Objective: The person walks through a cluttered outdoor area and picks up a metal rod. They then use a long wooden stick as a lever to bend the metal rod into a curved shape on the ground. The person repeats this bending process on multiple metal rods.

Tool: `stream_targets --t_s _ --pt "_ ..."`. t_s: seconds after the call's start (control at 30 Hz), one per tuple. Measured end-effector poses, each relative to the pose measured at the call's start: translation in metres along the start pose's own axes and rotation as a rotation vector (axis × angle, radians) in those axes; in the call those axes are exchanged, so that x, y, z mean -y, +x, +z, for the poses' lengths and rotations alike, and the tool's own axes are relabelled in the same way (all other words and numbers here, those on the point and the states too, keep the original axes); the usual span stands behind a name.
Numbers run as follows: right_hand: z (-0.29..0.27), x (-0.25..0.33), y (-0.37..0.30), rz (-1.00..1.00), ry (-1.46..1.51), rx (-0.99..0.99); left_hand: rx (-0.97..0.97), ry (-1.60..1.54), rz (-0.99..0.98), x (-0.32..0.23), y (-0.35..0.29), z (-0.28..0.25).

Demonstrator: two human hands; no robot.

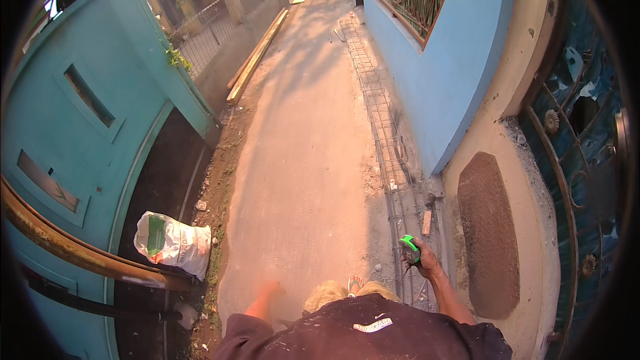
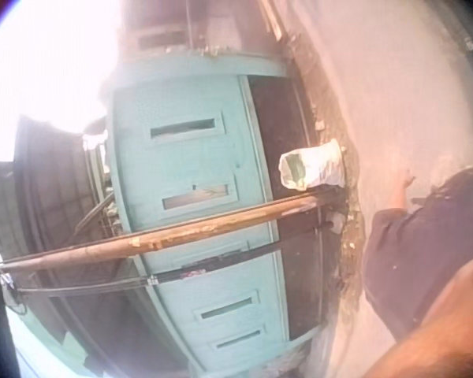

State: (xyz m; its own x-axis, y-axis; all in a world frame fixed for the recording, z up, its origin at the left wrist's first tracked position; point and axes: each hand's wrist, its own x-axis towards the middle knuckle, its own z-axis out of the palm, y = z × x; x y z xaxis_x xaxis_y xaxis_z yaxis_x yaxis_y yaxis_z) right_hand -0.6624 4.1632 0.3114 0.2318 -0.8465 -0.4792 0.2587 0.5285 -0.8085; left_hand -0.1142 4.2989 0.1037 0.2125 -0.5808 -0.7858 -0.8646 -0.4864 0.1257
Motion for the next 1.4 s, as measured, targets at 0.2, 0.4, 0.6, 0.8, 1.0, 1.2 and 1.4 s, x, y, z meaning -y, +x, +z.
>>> stream_targets --t_s 0.2,0.4,0.6,0.8,1.0,1.2,1.4 --pt "-0.052 0.090 0.190 0.092 -0.880 -0.140 0.153 -0.700 -0.261 -0.072 0.062 -0.041" --pt "-0.111 0.066 0.354 0.845 -0.808 -0.301 0.206 -0.699 -0.317 -0.154 0.259 -0.155" --pt "-0.140 0.107 0.492 0.719 -0.770 -0.240 -0.153 -0.685 -0.093 -0.394 0.429 -0.497" --pt "-0.143 0.189 0.713 0.705 -0.730 -0.210 -0.345 -0.697 0.430 -0.598 0.536 -0.784" --pt "-0.167 0.311 0.963 0.674 -0.780 -0.141 -0.076 -0.751 0.276 -0.662 0.728 -0.800" --pt "-0.120 0.584 1.182 0.540 -0.738 -0.156 0.356 -0.467 -0.133 -0.599 0.801 -0.803" --pt "-0.130 0.710 1.404 0.443 -1.014 -0.068 0.032 -0.685 -0.311 -0.629 0.870 -0.911"
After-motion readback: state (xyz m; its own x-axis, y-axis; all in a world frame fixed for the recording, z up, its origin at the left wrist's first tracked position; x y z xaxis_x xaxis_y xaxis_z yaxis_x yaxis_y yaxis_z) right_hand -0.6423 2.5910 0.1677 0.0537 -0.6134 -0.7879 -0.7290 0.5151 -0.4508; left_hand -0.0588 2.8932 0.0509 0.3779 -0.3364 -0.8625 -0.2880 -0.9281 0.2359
